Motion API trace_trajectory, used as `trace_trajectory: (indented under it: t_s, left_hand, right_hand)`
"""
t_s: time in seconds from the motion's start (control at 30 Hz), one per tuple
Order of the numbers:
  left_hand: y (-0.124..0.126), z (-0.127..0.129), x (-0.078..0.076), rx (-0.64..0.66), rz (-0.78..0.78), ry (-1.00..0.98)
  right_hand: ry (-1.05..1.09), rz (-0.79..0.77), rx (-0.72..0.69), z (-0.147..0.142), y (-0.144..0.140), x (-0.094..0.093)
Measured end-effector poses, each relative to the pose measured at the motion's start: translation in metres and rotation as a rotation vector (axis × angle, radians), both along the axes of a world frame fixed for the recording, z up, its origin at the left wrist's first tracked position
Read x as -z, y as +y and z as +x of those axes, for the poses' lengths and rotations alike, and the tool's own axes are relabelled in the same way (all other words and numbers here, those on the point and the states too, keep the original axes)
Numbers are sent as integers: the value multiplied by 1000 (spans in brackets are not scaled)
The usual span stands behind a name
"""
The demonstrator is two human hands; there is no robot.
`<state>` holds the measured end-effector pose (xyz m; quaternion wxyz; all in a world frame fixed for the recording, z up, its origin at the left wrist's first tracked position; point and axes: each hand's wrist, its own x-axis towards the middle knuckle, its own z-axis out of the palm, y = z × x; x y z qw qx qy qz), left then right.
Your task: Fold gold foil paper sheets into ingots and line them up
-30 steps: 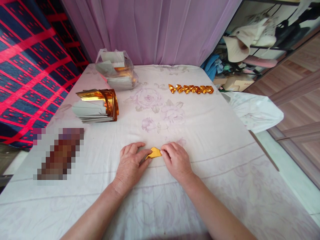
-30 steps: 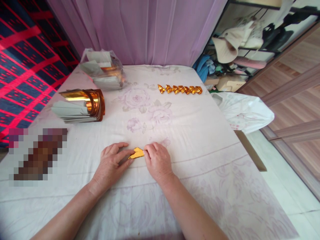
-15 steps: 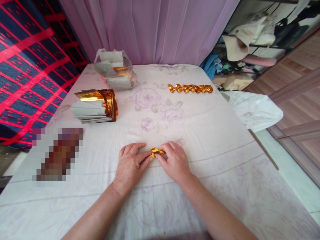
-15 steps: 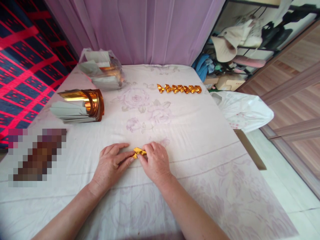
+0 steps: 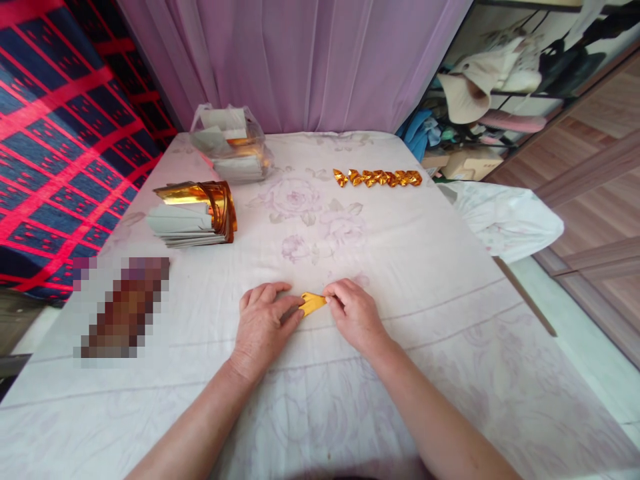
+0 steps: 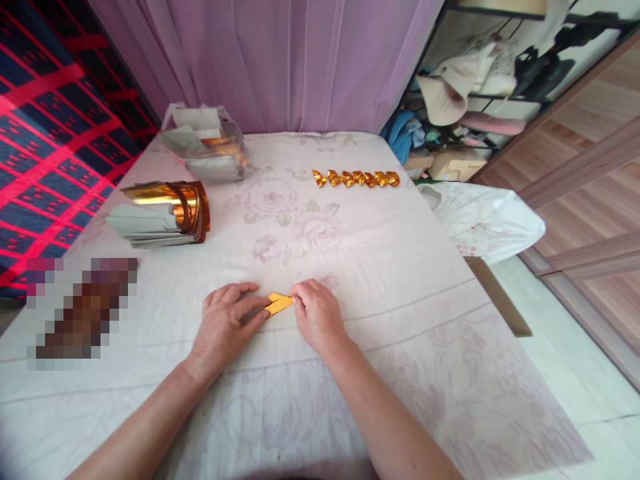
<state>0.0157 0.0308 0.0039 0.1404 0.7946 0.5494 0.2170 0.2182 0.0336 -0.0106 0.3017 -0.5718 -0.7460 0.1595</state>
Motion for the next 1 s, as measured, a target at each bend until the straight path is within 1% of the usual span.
trace_trajectory:
  t_s: [0.2, 0.37, 0.43, 0.67, 0.87, 1.0]
  left_hand:
    - [0, 1, 1, 3, 8, 17]
    - [0, 3, 2, -7, 27, 15]
    - [0, 3, 2, -6, 29, 15]
    - [0, -3, 1, 50, -33, 10]
    - [3, -12, 1, 118, -57, -3]
    - [4, -13, 2, 122, -60, -14]
  right_hand:
    - [-131, 40, 26, -8, -4, 0]
    - [-232, 53, 90, -18, -7, -5]
    - [-222, 53, 94, -18, -7, -5]
    - [-104, 26, 20, -6, -3, 2]
    - [-128, 68, 3, -1, -3, 7]
    - [-93, 103, 11, -1, -5, 4]
